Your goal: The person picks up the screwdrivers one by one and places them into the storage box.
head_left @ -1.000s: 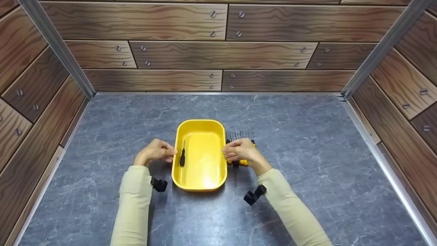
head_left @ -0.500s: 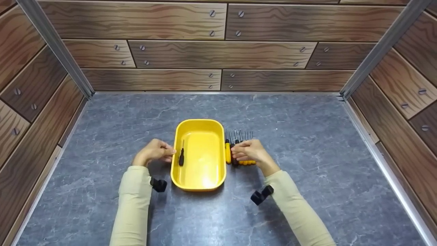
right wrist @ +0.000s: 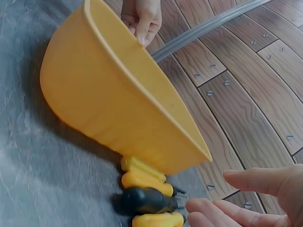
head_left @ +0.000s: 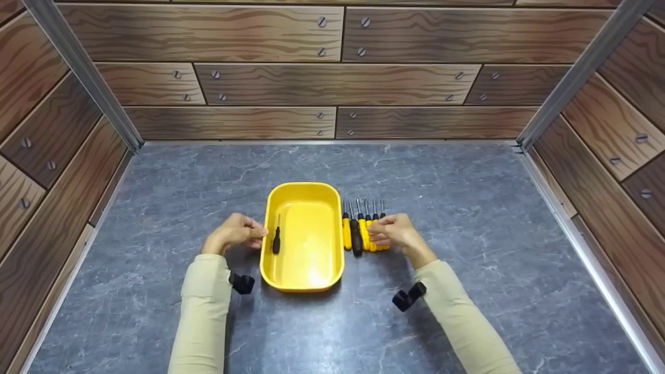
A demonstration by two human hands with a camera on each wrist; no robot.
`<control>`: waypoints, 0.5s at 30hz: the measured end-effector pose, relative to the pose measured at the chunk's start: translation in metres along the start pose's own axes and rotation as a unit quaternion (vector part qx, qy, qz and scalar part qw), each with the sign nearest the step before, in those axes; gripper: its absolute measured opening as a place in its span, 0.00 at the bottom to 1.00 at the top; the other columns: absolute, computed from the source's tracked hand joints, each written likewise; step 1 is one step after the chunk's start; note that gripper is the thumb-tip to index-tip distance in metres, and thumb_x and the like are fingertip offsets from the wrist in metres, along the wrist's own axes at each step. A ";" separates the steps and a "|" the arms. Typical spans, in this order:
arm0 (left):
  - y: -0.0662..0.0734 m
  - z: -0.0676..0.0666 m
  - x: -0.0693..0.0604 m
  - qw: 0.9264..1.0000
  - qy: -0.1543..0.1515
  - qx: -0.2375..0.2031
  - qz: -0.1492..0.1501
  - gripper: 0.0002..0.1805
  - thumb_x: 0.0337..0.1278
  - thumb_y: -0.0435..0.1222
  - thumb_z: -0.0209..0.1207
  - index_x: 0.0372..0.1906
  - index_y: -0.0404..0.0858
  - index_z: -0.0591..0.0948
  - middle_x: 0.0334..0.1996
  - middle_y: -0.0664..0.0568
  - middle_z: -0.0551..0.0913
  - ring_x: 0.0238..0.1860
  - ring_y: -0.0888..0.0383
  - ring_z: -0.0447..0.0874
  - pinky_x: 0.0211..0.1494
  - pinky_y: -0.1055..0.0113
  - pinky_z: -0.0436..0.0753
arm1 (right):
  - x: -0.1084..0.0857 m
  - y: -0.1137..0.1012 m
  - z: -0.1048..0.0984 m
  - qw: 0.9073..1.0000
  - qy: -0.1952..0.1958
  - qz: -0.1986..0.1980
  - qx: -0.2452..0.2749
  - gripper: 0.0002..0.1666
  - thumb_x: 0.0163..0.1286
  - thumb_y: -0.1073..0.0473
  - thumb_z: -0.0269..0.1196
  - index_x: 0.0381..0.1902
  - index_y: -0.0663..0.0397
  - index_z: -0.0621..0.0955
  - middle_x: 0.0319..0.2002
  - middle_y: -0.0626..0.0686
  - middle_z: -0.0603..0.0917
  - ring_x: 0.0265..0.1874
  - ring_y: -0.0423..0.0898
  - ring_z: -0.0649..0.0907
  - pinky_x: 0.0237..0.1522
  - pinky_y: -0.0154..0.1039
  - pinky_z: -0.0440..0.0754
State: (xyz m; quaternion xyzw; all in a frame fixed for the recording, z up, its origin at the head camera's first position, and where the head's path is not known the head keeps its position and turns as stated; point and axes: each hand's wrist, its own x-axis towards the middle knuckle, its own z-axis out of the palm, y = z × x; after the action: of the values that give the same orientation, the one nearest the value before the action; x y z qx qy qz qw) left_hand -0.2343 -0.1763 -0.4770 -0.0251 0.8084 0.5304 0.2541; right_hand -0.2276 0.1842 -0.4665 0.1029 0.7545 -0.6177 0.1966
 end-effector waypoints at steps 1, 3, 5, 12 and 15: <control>0.000 0.000 0.000 1.000 -0.001 0.001 -0.001 0.16 0.63 0.31 0.58 0.50 0.20 0.79 0.26 0.53 0.84 0.26 0.65 0.84 0.42 0.67 0.91 | 0.000 0.001 -0.002 1.000 0.004 0.002 -0.004 0.20 0.64 0.68 0.62 0.50 0.79 0.75 0.24 0.50 0.86 0.22 0.39 0.85 0.39 0.39 0.91; 0.000 0.000 0.000 1.000 -0.004 -0.001 -0.002 0.17 0.63 0.31 0.58 0.50 0.20 0.78 0.26 0.53 0.84 0.26 0.65 0.84 0.42 0.66 0.91 | 0.002 0.002 -0.005 1.000 0.014 0.005 -0.011 0.19 0.64 0.68 0.63 0.49 0.78 0.76 0.24 0.50 0.86 0.22 0.39 0.85 0.38 0.38 0.92; 0.001 0.000 0.000 1.000 -0.004 -0.006 -0.007 0.17 0.63 0.30 0.58 0.50 0.20 0.78 0.25 0.54 0.84 0.26 0.65 0.84 0.44 0.65 0.91 | 0.003 0.004 -0.008 1.000 0.021 0.010 -0.018 0.18 0.63 0.68 0.63 0.47 0.77 0.76 0.25 0.53 0.86 0.22 0.40 0.85 0.37 0.38 0.92; 0.000 0.000 0.000 1.000 -0.006 -0.015 -0.012 0.17 0.63 0.31 0.59 0.49 0.20 0.78 0.24 0.54 0.84 0.26 0.64 0.85 0.44 0.65 0.91 | 0.007 0.008 -0.018 0.998 0.041 0.024 -0.034 0.18 0.62 0.69 0.63 0.48 0.77 0.77 0.36 0.65 0.88 0.23 0.41 0.86 0.39 0.40 0.91; 0.000 0.000 0.000 1.000 -0.004 -0.013 -0.010 0.17 0.62 0.31 0.59 0.49 0.20 0.78 0.25 0.54 0.84 0.26 0.64 0.85 0.44 0.65 0.91 | 0.008 0.010 -0.020 0.998 0.050 0.027 -0.037 0.19 0.63 0.69 0.63 0.49 0.78 0.76 0.33 0.63 0.88 0.22 0.41 0.86 0.39 0.40 0.91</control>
State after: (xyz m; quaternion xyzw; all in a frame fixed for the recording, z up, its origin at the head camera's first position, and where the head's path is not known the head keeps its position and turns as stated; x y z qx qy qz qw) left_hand -0.2347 -0.1761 -0.4768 -0.0338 0.7999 0.5387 0.2623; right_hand -0.2348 0.2052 -0.4754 0.1469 0.7827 -0.5776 0.1792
